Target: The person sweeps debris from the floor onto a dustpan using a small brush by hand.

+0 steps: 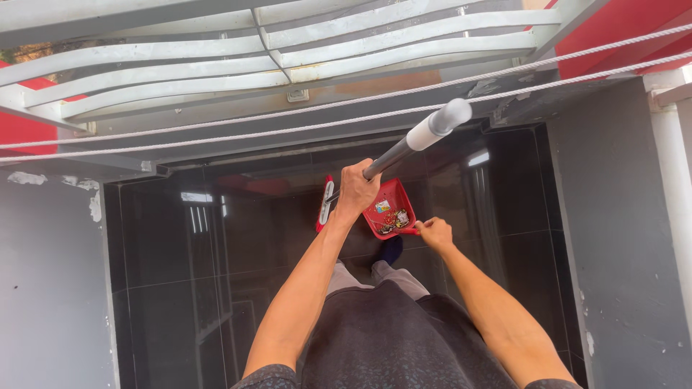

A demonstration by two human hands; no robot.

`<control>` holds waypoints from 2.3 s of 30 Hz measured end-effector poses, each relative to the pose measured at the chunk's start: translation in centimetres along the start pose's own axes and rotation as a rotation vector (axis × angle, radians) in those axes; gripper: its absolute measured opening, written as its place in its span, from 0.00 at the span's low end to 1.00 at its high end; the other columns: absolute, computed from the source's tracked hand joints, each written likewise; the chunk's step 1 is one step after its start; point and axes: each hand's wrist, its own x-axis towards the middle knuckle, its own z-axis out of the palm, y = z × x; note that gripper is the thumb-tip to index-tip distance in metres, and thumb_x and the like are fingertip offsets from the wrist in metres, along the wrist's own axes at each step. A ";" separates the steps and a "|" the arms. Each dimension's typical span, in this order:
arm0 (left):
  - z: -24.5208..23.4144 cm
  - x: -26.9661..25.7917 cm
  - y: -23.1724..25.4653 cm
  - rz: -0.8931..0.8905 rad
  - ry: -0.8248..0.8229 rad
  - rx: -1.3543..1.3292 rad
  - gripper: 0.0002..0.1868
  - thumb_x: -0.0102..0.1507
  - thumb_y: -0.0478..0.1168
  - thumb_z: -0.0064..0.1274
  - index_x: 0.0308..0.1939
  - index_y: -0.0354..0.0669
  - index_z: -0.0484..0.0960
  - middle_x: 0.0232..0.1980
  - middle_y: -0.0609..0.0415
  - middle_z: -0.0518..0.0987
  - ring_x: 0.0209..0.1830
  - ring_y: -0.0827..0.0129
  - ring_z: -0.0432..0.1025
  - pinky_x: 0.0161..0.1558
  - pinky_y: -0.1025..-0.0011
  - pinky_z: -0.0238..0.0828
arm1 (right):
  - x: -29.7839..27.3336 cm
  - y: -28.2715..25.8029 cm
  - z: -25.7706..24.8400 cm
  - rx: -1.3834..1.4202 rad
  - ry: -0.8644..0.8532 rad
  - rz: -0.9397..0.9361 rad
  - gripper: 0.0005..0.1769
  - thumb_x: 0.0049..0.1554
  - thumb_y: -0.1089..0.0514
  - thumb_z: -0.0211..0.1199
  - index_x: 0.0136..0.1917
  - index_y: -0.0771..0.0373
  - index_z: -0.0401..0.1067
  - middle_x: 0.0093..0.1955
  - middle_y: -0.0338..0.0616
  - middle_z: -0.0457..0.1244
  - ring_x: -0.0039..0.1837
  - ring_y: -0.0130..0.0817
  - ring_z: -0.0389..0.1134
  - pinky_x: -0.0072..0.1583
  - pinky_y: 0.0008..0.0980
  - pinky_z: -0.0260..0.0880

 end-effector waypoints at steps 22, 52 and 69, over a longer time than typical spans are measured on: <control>2.2 -8.1 -5.0 -0.175 0.182 0.354 0.15 0.62 0.46 0.57 0.30 0.37 0.80 0.34 0.39 0.81 0.45 0.41 0.72 0.45 0.49 0.66 | -4.8 -2.4 1.4 0.204 -0.045 0.088 0.22 0.61 0.51 0.60 0.63 0.68 0.72 0.43 0.57 0.73 0.41 0.43 0.78 0.48 0.39 0.77; -2.8 -13.8 -2.0 -0.376 -0.075 0.311 0.13 0.63 0.44 0.55 0.41 0.35 0.85 0.32 0.33 0.81 0.39 0.35 0.76 0.42 0.48 0.74 | -17.2 10.4 4.0 0.150 0.165 0.171 0.19 0.58 0.52 0.61 0.53 0.69 0.78 0.35 0.52 0.72 0.44 0.45 0.76 0.56 0.40 0.73; -1.5 -20.3 -1.4 -0.234 -0.077 0.379 0.12 0.64 0.41 0.56 0.42 0.34 0.85 0.29 0.35 0.81 0.33 0.39 0.78 0.36 0.52 0.74 | -25.6 16.2 7.7 0.160 0.114 0.289 0.21 0.59 0.51 0.63 0.58 0.70 0.76 0.36 0.53 0.72 0.47 0.46 0.76 0.56 0.41 0.73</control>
